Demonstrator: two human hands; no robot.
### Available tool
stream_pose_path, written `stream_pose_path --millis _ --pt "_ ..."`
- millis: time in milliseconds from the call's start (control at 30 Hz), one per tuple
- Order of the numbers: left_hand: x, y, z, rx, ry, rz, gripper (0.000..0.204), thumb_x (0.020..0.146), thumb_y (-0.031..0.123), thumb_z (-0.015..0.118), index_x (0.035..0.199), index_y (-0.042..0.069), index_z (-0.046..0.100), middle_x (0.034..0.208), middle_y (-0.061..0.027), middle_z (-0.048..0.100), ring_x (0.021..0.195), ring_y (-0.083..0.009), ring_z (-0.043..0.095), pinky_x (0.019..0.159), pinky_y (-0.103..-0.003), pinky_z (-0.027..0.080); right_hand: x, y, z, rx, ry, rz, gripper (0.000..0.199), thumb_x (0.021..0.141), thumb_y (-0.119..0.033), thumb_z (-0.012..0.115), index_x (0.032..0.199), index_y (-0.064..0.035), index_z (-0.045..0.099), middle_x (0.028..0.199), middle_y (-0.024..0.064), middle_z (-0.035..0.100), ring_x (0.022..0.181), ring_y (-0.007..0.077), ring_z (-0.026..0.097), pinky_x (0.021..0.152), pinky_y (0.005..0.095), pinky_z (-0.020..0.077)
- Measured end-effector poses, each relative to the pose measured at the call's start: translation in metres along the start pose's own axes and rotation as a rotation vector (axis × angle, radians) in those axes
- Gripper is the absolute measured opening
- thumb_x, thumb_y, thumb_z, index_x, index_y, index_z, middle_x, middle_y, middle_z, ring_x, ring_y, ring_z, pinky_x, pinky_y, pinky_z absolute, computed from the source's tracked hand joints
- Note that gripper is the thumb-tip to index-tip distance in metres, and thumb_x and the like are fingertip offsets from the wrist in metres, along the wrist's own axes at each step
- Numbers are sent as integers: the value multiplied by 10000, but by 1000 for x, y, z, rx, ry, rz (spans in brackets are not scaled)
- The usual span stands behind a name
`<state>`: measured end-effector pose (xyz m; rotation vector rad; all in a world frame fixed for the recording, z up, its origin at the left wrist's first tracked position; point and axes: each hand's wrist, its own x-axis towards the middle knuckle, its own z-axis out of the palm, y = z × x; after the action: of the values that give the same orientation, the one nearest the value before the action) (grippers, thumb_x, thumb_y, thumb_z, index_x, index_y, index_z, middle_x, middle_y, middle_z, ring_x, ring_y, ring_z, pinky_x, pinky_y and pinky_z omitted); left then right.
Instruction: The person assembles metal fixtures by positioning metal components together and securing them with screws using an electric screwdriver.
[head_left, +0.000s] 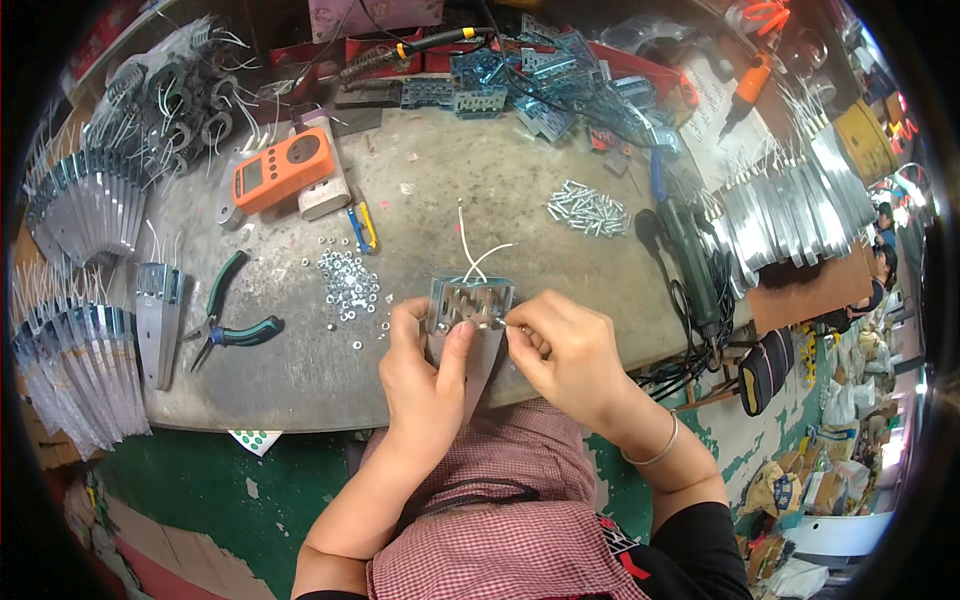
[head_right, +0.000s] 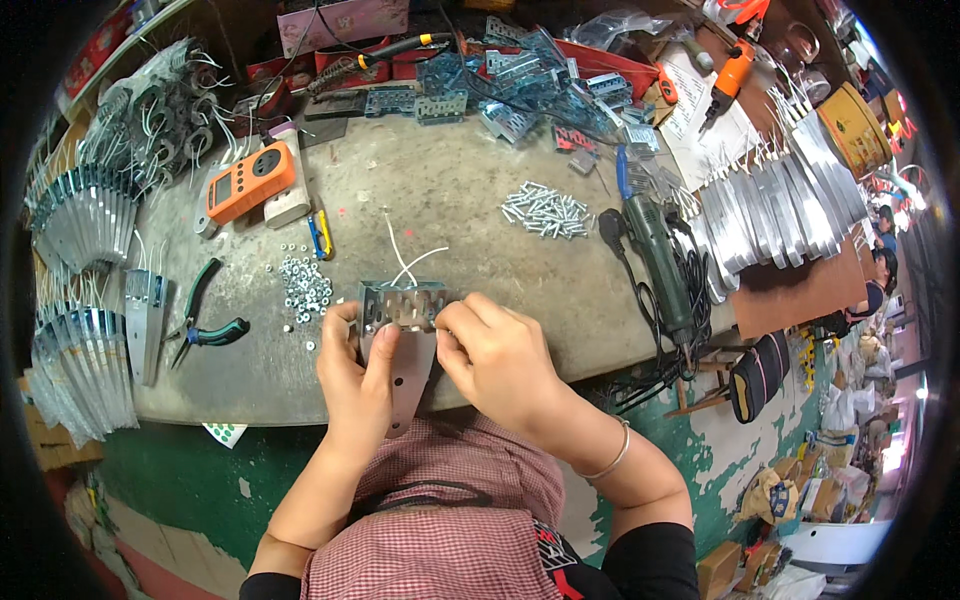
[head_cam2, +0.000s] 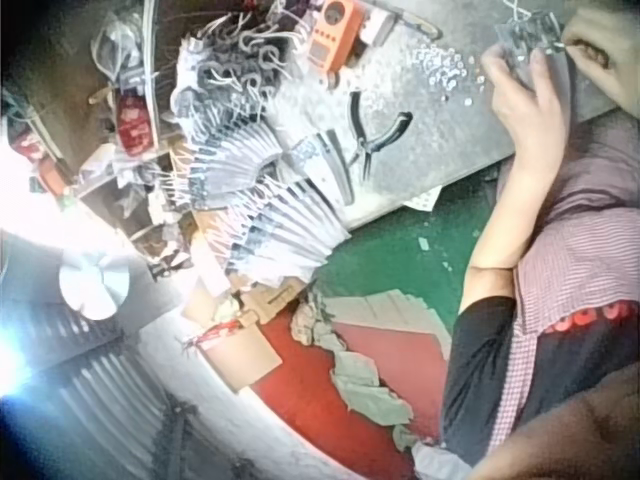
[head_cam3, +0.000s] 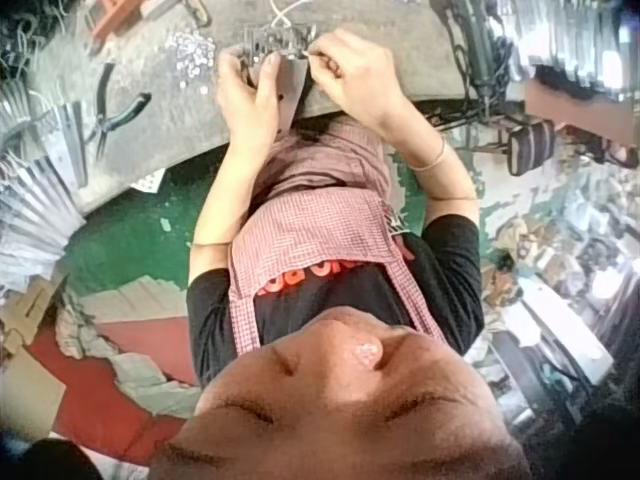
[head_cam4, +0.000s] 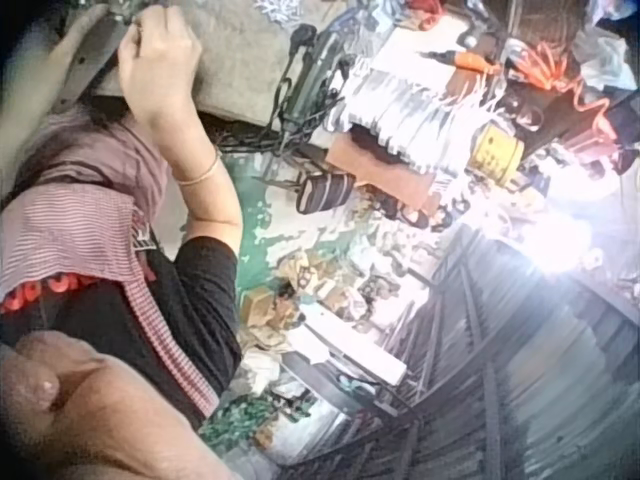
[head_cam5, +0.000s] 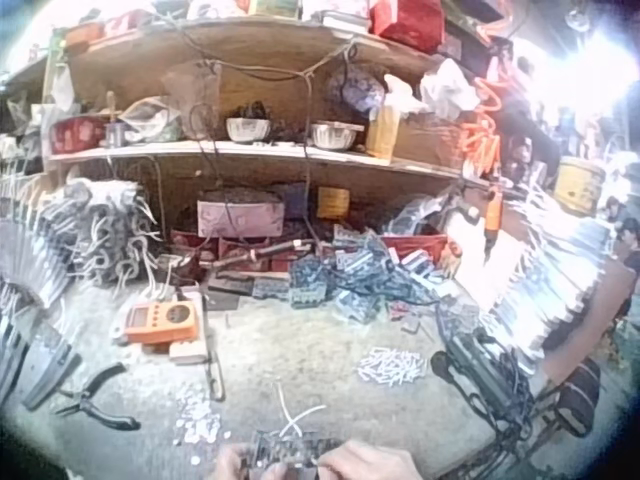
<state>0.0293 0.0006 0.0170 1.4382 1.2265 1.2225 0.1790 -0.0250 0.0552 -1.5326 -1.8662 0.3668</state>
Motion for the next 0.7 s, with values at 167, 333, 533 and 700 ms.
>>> stream_pose_path --millis 167,333,533,700 --pt "1 5 -1 79 2 88 270 841 135 602 1021 -21 475 698 -78 552 599 -121 499 540 -255 402 -5 -1 7 106 37 109 70 745 -39 609 787 -33 554 703 105 527 602 288 565 533 359 459" --pt "-1 3 3 103 -17 130 252 834 43 587 1049 -24 473 739 -19 524 670 -64 461 583 -195 382 -6 4 13 -11 74 -23 69 776 -38 610 807 -3 559 755 104 590 599 193 595 536 305 475" --pt "1 -7 -5 -380 14 -103 299 839 49 586 1101 -31 466 945 -62 569 811 -98 543 699 -205 440 5 17 11 628 -81 385 320 743 -135 708 901 -11 460 684 56 550 615 106 532 531 264 445" --pt "2 -14 -9 -341 -100 -7 347 867 117 573 1146 -42 441 975 -87 574 859 -131 553 762 -248 450 -2 22 18 982 -98 420 323 772 -78 684 1019 2 492 902 63 593 819 113 557 696 261 473"
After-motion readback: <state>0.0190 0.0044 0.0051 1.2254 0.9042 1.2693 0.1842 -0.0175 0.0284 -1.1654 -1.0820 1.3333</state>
